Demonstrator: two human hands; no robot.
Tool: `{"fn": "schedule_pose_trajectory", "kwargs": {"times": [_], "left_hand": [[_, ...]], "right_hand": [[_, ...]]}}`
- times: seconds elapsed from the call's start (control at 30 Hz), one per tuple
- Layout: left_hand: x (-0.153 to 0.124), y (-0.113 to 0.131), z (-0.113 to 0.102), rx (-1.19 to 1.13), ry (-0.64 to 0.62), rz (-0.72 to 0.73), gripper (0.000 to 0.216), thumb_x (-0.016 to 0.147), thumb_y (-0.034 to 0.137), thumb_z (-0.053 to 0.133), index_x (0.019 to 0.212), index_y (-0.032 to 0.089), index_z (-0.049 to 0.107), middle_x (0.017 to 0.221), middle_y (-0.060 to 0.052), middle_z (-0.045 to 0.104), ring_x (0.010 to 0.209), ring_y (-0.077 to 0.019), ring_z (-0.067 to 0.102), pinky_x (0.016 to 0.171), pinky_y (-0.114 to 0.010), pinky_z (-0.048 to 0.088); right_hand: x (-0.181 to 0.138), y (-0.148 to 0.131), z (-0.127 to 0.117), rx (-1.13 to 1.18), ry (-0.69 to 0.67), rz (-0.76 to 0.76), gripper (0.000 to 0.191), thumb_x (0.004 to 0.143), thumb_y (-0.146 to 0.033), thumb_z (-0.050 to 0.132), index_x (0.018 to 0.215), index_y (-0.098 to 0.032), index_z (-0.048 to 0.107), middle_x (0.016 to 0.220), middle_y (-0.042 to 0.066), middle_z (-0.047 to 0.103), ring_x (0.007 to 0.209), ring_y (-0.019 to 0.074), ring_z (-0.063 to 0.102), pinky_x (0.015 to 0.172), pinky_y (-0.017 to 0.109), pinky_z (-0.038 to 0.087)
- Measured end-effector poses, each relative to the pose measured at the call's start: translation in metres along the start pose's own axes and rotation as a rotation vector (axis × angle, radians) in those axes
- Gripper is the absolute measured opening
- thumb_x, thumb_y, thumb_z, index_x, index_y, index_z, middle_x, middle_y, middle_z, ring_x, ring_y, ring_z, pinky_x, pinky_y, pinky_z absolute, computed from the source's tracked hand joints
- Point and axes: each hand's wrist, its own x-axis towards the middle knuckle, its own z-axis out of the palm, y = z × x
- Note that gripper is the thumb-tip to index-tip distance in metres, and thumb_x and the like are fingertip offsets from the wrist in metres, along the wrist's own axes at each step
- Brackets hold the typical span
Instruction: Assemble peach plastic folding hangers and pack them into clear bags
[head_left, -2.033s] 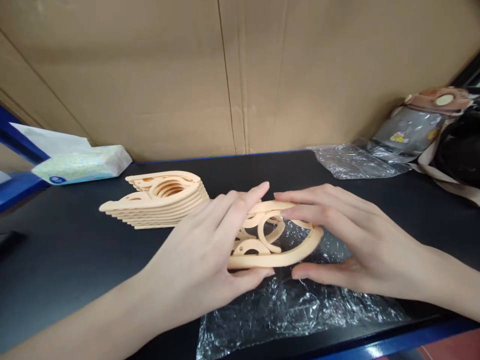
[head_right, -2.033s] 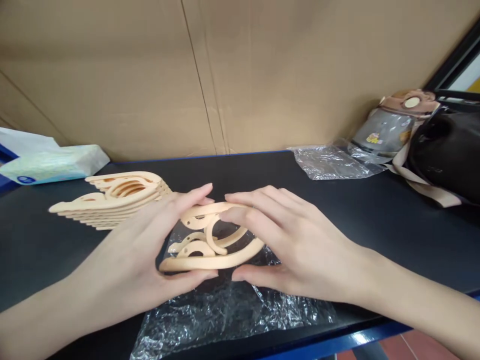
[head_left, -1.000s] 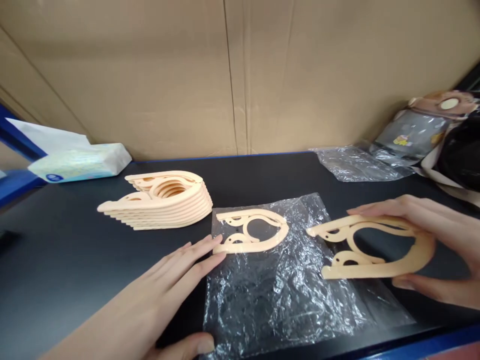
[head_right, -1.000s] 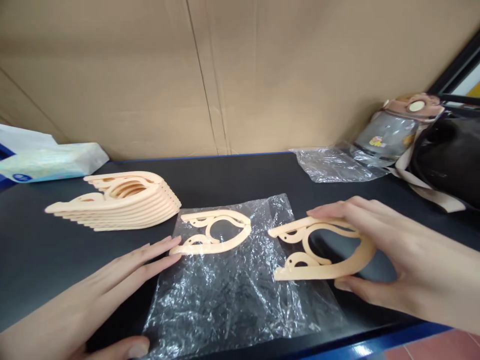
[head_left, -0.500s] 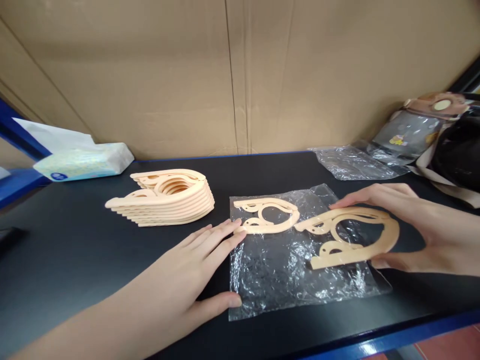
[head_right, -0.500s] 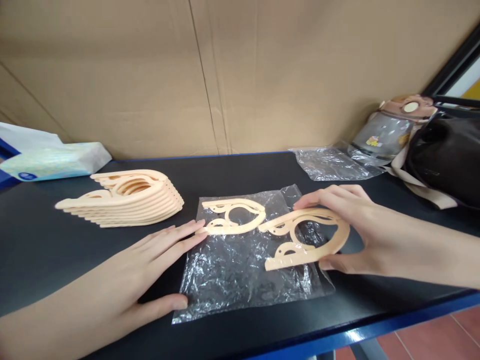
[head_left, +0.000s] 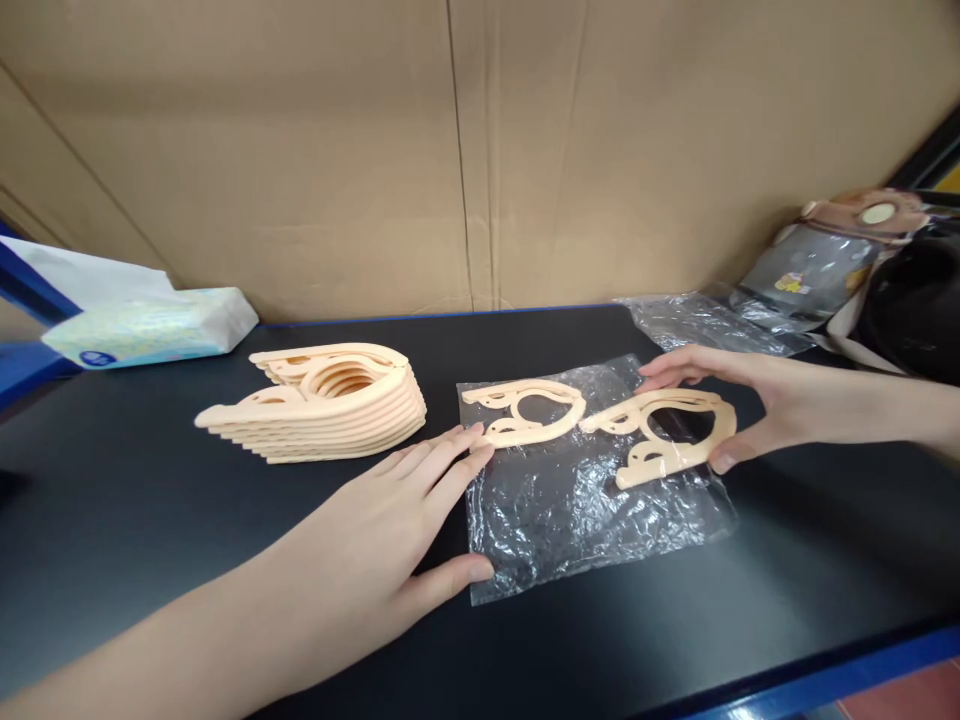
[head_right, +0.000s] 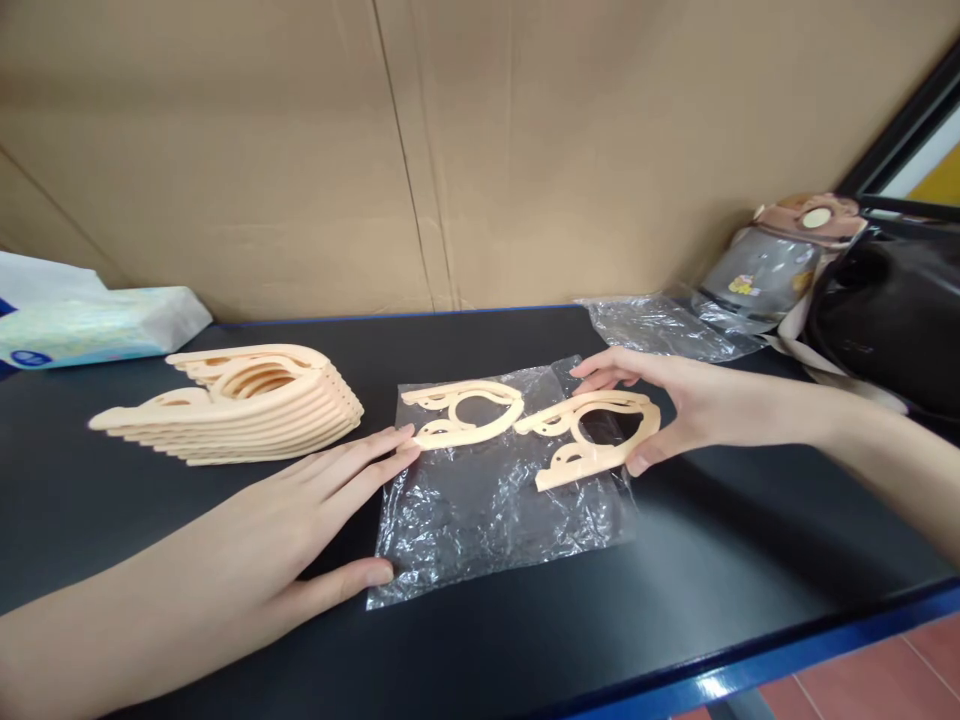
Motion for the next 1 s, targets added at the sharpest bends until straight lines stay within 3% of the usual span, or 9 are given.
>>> {"fn": "schedule_pose_trajectory", "kwargs": {"times": [0.23,0.4,0.53,0.67,0.8,1.0], "left_hand": [[-0.004,-0.003,0.004,-0.015,0.022,0.007,0.069,0.096,0.055,0.049,0.153,0.019,0.033,0.157,-0.008,0.037,0.14,-0.0275,0.044,0.112,-0.043,0.043],[-0.004,-0.004,0.007,-0.052,0.057,0.013,0.07,0.095,0.054,0.051,0.153,0.021,0.032,0.156,-0.008,0.039,0.139,-0.0287,0.045,0.112,-0.043,0.044],[-0.006,-0.004,0.006,-0.044,0.067,0.017,0.07,0.095,0.054,0.052,0.154,0.022,0.031,0.157,-0.008,0.037,0.14,-0.0284,0.044,0.113,-0.042,0.043],[-0.008,-0.003,0.006,-0.016,0.06,0.014,0.069,0.095,0.055,0.049,0.152,0.019,0.034,0.156,-0.009,0.039,0.139,-0.0293,0.045,0.112,-0.044,0.044],[-0.007,-0.002,0.007,-0.038,0.075,0.003,0.067,0.095,0.054,0.051,0.152,0.021,0.036,0.156,-0.009,0.039,0.139,-0.0297,0.044,0.111,-0.045,0.044],[-0.005,-0.002,0.009,-0.098,0.067,-0.015,0.066,0.095,0.054,0.049,0.152,0.022,0.035,0.157,-0.009,0.038,0.14,-0.0309,0.043,0.111,-0.047,0.043]], "right_hand": [[0.01,0.002,-0.015,0.124,-0.109,0.004,0.055,0.082,-0.034,0.074,0.129,-0.028,0.047,0.13,0.005,0.062,0.125,0.0201,0.057,0.104,0.03,0.046],[0.006,0.007,-0.01,0.196,-0.112,-0.001,0.057,0.081,-0.031,0.075,0.129,-0.028,0.045,0.135,0.007,0.06,0.128,0.0219,0.056,0.104,0.03,0.047],[0.003,0.012,-0.009,0.224,-0.123,0.044,0.057,0.08,-0.032,0.076,0.129,-0.029,0.046,0.131,0.006,0.062,0.119,0.0224,0.062,0.096,0.028,0.052],[0.001,0.009,-0.007,0.11,-0.069,0.099,0.055,0.084,-0.039,0.071,0.133,-0.031,0.047,0.128,0.004,0.064,0.116,0.0214,0.063,0.094,0.025,0.051],[-0.002,-0.002,0.004,-0.009,0.0,0.133,0.063,0.081,-0.047,0.073,0.136,-0.028,0.05,0.134,0.007,0.061,0.122,0.0284,0.059,0.1,0.032,0.049],[-0.008,-0.011,0.028,-0.143,0.008,0.004,0.066,0.081,-0.052,0.07,0.14,-0.029,0.051,0.135,0.009,0.055,0.122,0.0299,0.057,0.099,0.04,0.051]]}}
